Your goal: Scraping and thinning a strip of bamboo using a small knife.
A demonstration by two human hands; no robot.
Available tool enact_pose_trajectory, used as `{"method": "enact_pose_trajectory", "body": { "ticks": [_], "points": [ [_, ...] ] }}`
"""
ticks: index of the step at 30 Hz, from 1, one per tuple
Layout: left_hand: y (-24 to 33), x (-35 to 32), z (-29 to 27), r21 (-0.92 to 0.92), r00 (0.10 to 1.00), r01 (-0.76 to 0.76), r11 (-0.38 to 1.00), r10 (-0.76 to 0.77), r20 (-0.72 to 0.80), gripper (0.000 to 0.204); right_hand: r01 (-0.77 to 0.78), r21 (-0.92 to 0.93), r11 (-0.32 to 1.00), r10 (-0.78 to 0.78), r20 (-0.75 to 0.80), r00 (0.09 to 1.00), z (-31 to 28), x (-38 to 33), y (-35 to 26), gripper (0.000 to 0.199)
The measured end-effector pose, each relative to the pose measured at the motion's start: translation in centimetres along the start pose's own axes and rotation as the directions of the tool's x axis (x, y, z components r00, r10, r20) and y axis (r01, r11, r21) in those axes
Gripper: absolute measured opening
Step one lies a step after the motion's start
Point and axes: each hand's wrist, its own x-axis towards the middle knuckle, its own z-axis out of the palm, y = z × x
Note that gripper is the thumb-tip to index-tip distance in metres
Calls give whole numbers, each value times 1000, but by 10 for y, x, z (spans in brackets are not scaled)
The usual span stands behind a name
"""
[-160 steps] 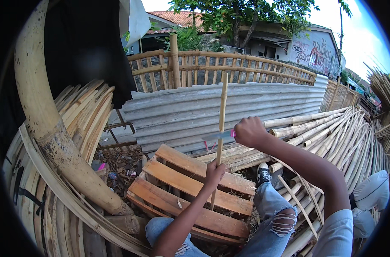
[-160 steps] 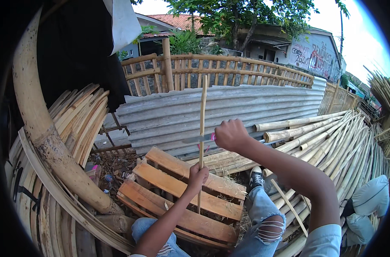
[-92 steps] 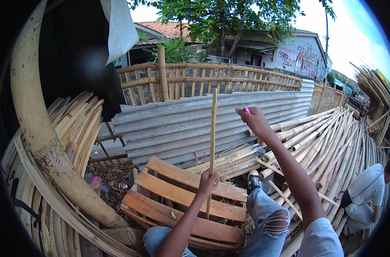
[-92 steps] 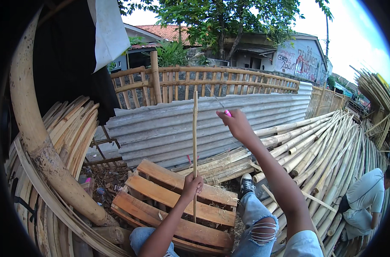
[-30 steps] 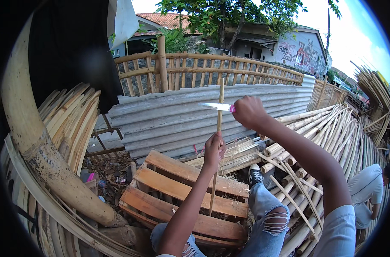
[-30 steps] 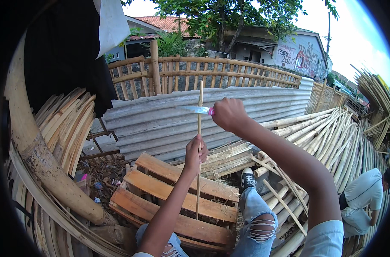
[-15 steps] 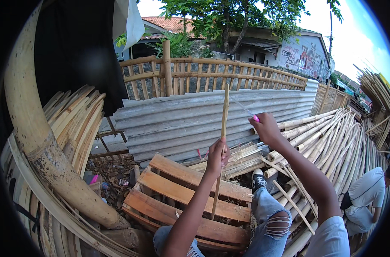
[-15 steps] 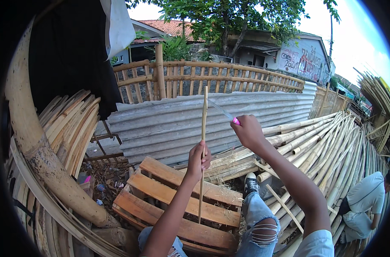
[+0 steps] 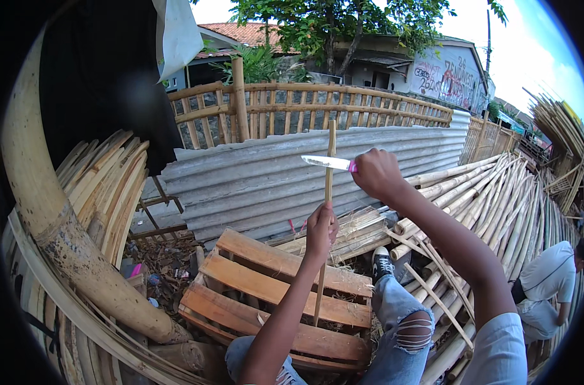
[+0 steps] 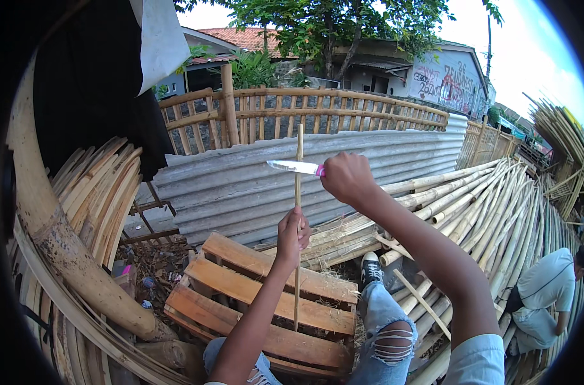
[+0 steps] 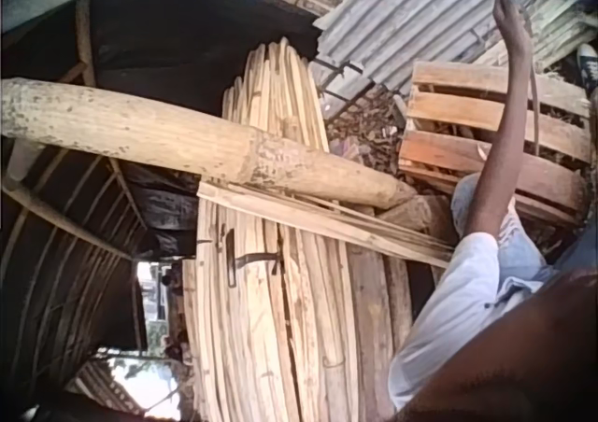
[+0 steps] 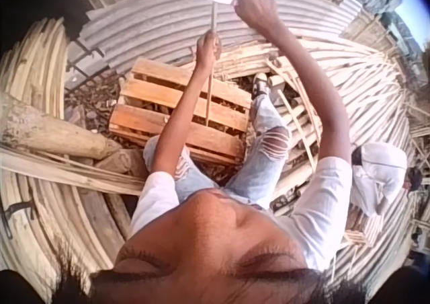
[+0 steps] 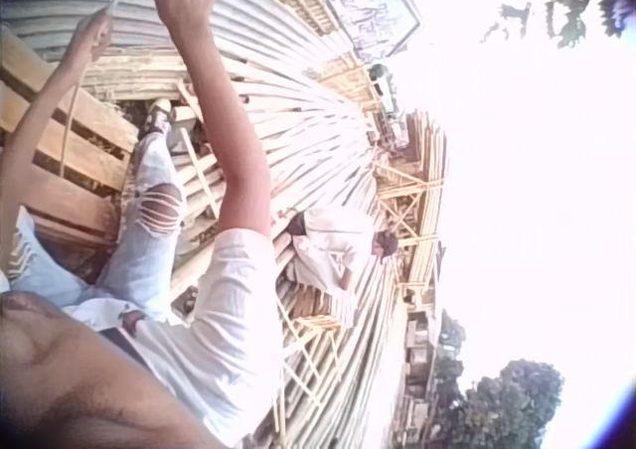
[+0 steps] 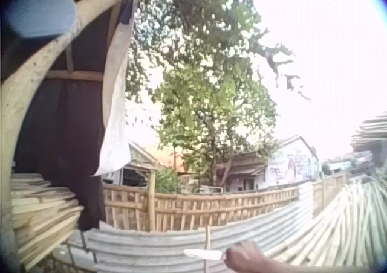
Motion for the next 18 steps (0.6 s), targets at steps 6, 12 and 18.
{"method": "enact_pose_trajectory", "body": {
  "ticks": [6, 12, 18],
  "points": [
    [4, -5, -5, 18, 1000, -21, 1000, 21, -13, 40, 108, 59, 992, -114, 108, 988, 2, -16, -19, 26],
    [4, -6, 3, 66, 995, -52, 996, 57, -80, 40, -62, 147, 987, 50, 80, 995, -7, -7, -22, 26],
    [6, -5, 0, 69, 995, -36, 997, 42, -92, 39, -191, 157, 969, 185, 51, 981, -15, 6, -15, 26]
  ]
}}
